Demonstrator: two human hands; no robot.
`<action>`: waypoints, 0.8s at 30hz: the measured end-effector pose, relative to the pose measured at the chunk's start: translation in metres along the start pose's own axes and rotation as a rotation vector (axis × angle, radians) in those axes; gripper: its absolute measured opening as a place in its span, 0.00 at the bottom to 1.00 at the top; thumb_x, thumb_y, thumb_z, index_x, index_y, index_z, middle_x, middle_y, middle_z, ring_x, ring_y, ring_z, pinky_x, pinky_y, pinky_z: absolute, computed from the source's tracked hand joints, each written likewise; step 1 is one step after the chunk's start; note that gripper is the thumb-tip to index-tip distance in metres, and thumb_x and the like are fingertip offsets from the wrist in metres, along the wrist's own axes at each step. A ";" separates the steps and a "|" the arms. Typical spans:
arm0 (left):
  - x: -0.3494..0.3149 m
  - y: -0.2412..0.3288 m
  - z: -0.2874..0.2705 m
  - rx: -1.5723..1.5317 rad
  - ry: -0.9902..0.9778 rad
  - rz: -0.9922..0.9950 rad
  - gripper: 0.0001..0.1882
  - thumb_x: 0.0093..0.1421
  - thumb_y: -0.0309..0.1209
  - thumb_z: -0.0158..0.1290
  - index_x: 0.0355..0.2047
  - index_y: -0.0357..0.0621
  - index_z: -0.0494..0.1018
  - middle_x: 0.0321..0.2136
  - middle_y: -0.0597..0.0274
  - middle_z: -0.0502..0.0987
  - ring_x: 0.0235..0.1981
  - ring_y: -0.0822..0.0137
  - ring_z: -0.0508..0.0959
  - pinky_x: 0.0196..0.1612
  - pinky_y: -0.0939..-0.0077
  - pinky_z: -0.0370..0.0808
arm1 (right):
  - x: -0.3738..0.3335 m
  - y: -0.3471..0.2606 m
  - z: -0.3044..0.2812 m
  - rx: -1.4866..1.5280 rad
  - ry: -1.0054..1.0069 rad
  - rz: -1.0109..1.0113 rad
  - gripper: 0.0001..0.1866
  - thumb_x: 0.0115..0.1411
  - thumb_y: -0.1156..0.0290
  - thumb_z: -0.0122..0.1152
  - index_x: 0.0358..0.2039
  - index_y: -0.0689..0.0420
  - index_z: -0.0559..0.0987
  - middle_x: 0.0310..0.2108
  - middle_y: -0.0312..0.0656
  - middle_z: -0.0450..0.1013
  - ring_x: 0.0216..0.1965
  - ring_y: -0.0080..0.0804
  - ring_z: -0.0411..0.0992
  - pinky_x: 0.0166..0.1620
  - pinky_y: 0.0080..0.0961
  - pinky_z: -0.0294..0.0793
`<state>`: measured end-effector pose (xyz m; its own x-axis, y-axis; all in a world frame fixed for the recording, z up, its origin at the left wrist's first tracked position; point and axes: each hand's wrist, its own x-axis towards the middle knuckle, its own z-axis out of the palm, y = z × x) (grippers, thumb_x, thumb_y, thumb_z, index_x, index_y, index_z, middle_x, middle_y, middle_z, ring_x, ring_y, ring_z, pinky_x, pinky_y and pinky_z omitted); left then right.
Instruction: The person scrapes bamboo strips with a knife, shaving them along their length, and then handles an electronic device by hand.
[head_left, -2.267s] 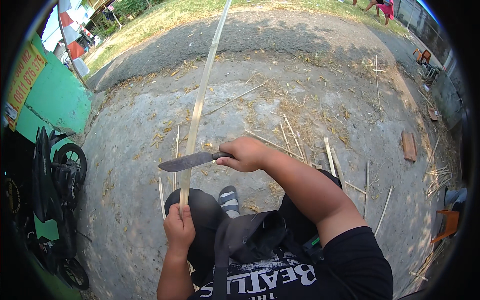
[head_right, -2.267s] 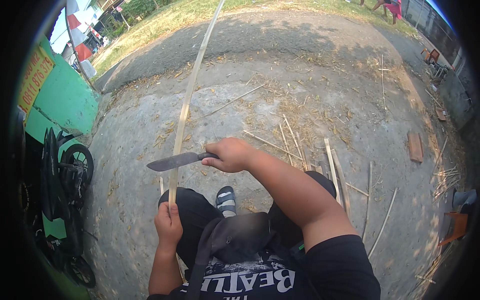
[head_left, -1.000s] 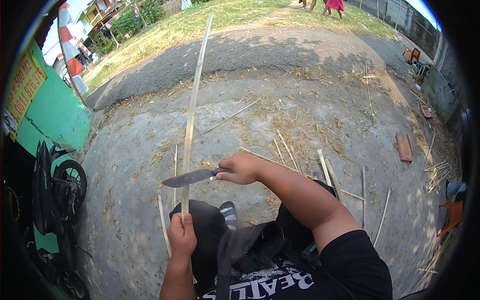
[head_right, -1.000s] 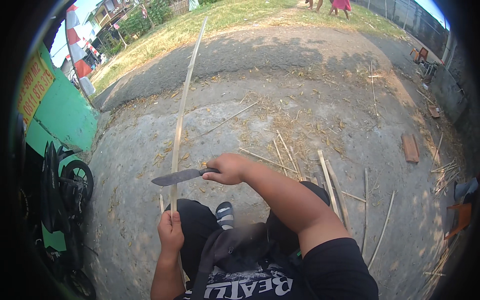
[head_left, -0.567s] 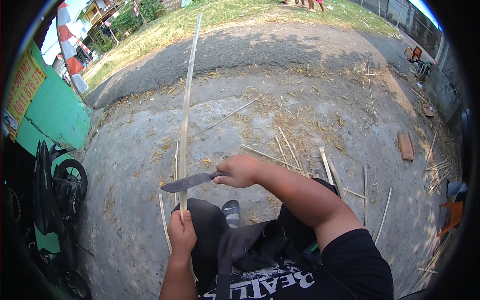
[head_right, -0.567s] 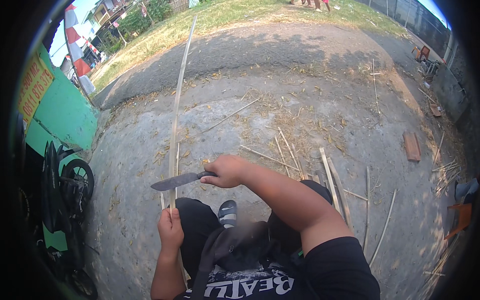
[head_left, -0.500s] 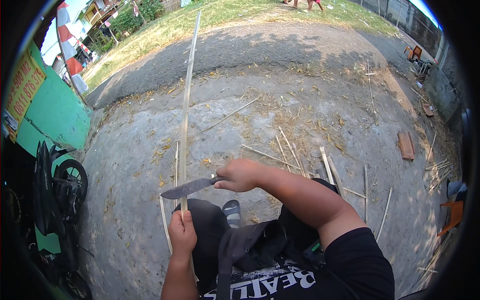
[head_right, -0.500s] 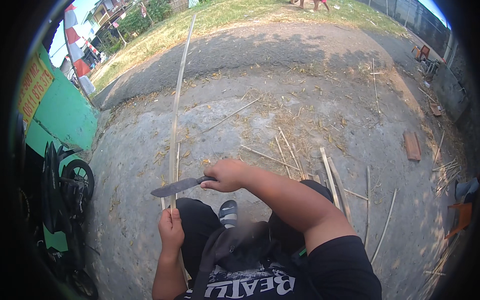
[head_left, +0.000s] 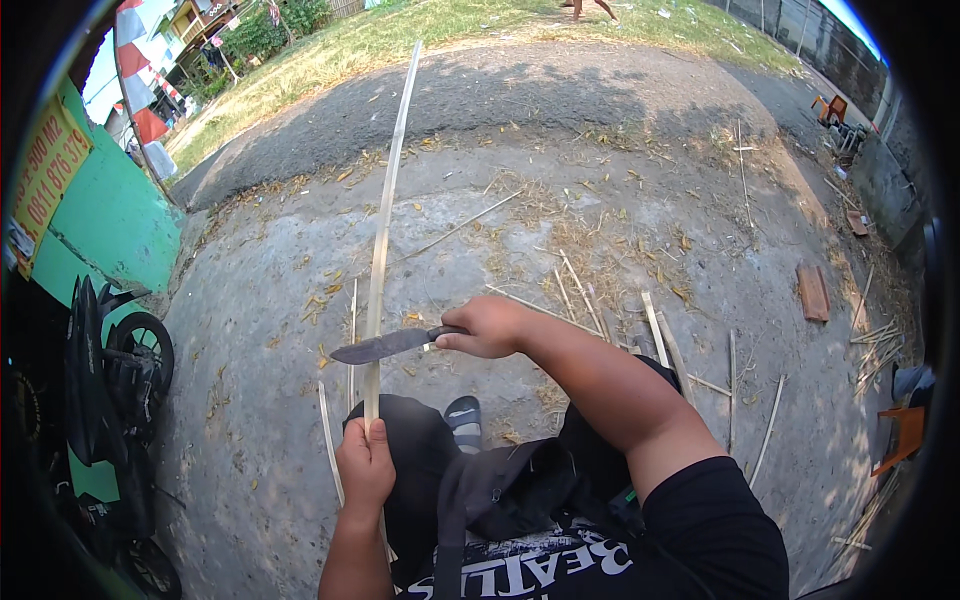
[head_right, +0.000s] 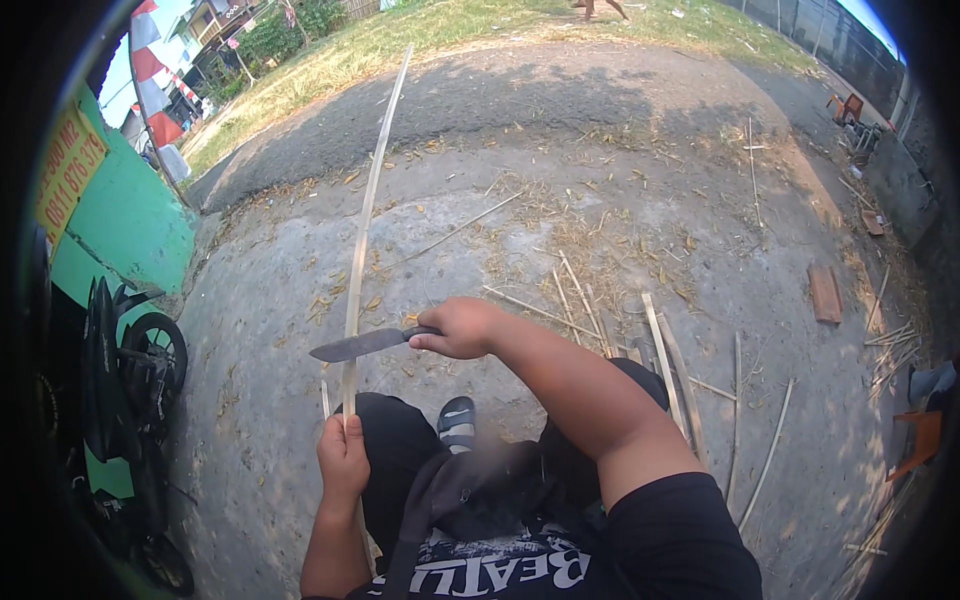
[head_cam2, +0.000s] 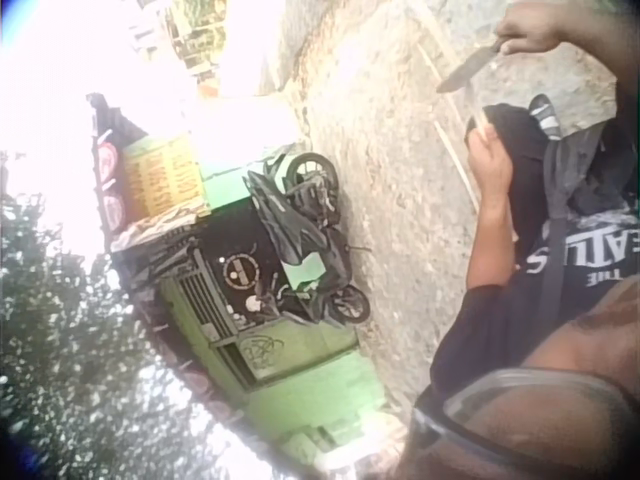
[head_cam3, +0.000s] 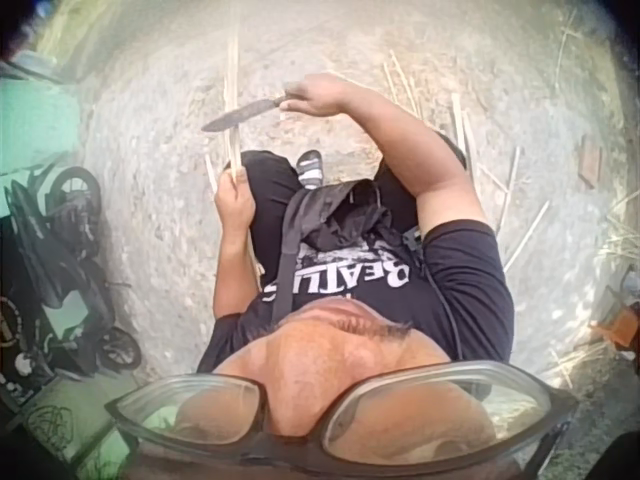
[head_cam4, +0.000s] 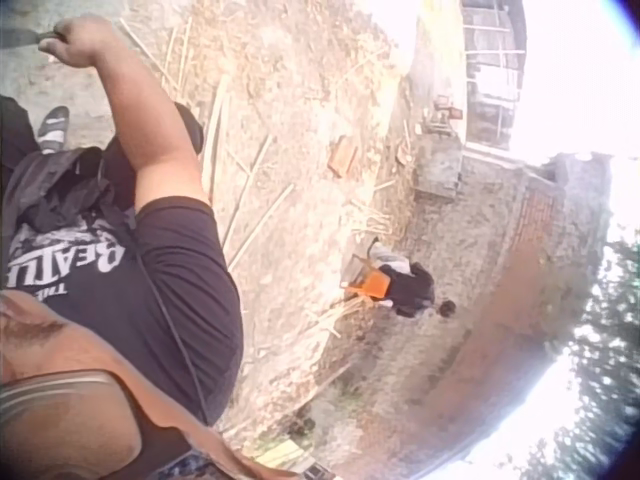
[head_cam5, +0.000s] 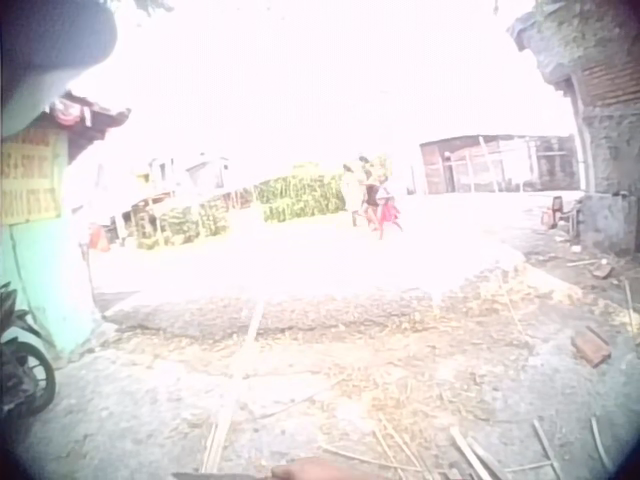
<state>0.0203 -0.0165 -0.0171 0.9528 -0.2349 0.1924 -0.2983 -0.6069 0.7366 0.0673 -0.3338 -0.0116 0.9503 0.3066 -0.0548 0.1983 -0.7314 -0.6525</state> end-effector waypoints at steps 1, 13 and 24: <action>0.003 -0.006 0.002 -0.016 0.005 0.011 0.18 0.73 0.41 0.51 0.33 0.37 0.73 0.16 0.61 0.70 0.18 0.71 0.69 0.23 0.68 0.67 | 0.003 0.003 0.007 0.000 0.002 -0.002 0.30 0.69 0.37 0.48 0.40 0.55 0.79 0.33 0.54 0.78 0.40 0.59 0.77 0.45 0.53 0.75; -0.003 0.002 -0.001 0.019 0.016 0.008 0.18 0.73 0.41 0.52 0.34 0.36 0.73 0.16 0.61 0.70 0.18 0.72 0.69 0.24 0.69 0.68 | 0.005 0.002 0.024 -0.076 0.005 -0.098 0.31 0.67 0.37 0.50 0.36 0.57 0.78 0.30 0.54 0.78 0.38 0.60 0.77 0.42 0.55 0.75; -0.002 0.003 -0.001 0.021 0.015 -0.055 0.19 0.72 0.44 0.53 0.37 0.36 0.74 0.18 0.58 0.73 0.19 0.64 0.74 0.26 0.65 0.70 | 0.008 0.001 0.031 -0.037 -0.015 -0.184 0.30 0.69 0.38 0.49 0.38 0.58 0.78 0.27 0.56 0.76 0.36 0.61 0.76 0.40 0.54 0.73</action>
<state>0.0172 -0.0171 -0.0150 0.9686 -0.1891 0.1616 -0.2461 -0.6345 0.7327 0.0677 -0.3127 -0.0361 0.8935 0.4460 0.0516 0.3774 -0.6837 -0.6246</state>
